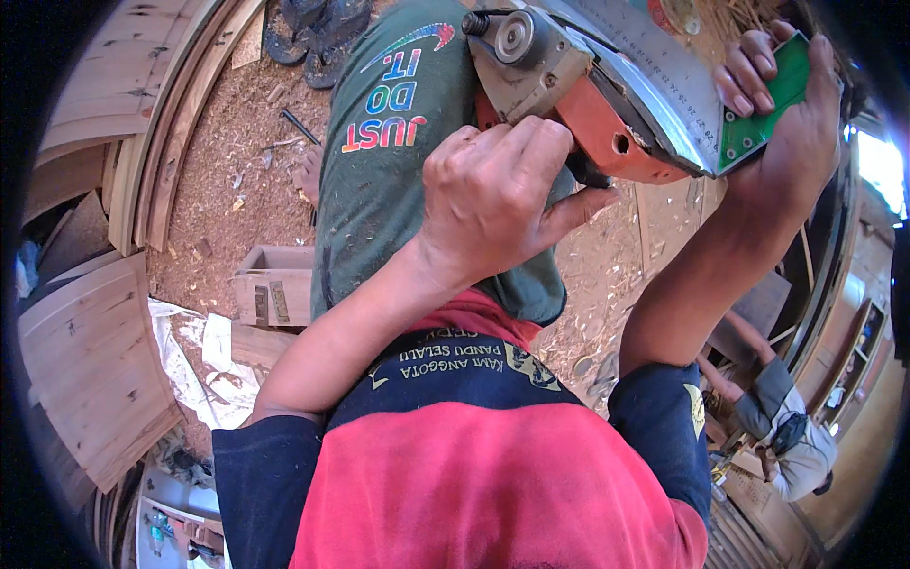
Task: The person cleans and aligns a power planer by hand and with a ruler, turning the tool over and using the ruler to check the flatness of the base.
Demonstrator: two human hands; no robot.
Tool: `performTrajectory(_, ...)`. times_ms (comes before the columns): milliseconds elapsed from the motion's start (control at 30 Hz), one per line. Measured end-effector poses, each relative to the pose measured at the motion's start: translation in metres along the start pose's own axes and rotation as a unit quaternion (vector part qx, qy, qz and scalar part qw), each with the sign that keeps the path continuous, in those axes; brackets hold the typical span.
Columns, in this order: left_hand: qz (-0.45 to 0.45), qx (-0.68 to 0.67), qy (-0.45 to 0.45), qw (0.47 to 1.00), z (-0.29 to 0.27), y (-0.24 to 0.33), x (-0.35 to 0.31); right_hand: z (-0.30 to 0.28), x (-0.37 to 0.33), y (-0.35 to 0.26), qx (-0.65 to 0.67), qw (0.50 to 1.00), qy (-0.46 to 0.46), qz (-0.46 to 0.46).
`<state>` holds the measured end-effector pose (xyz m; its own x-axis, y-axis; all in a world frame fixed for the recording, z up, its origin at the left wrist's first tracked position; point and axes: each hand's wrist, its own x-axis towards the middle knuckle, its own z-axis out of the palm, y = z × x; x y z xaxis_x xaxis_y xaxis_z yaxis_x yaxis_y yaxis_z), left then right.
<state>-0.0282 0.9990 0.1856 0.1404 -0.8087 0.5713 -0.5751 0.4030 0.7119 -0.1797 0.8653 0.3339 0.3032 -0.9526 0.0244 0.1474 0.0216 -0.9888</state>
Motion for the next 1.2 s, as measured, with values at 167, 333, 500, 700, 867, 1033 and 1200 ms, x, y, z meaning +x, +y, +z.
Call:
performTrajectory(167, 0.003, -0.009, 0.009, 1.0, 0.001, -0.002, -0.001, 0.001, -0.003, 0.0, 0.019, 1.0, -0.012, 0.011)
performTrajectory(333, 0.005, -0.002, -0.002, 1.0, 0.001, -0.001, -0.002, 0.015, -0.01, 0.002, -0.003, 0.999, 0.036, -0.007)
performTrajectory(500, 0.006, 0.0, -0.014, 1.0, 0.0, -0.002, -0.004, 0.014, -0.017, 0.005, 0.012, 0.997, 0.074, -0.003)
performTrajectory(700, 0.008, -0.003, -0.013, 1.0, -0.001, -0.003, -0.003, 0.016, -0.018, 0.005, 0.031, 0.997, 0.073, -0.002)
performTrajectory(867, 0.008, 0.003, -0.013, 1.0, -0.002, -0.003, -0.003, 0.016, -0.017, 0.006, 0.03, 0.997, 0.065, 0.003)
performTrajectory(1033, 0.017, -0.002, 0.002, 1.0, -0.001, -0.002, 0.001, 0.02, -0.014, -0.001, 0.027, 0.997, 0.07, -0.009)
performTrajectory(1200, 0.008, 0.025, -0.044, 0.999, -0.005, 0.001, 0.0, 0.045, -0.012, -0.01, 0.03, 0.997, 0.053, -0.04)
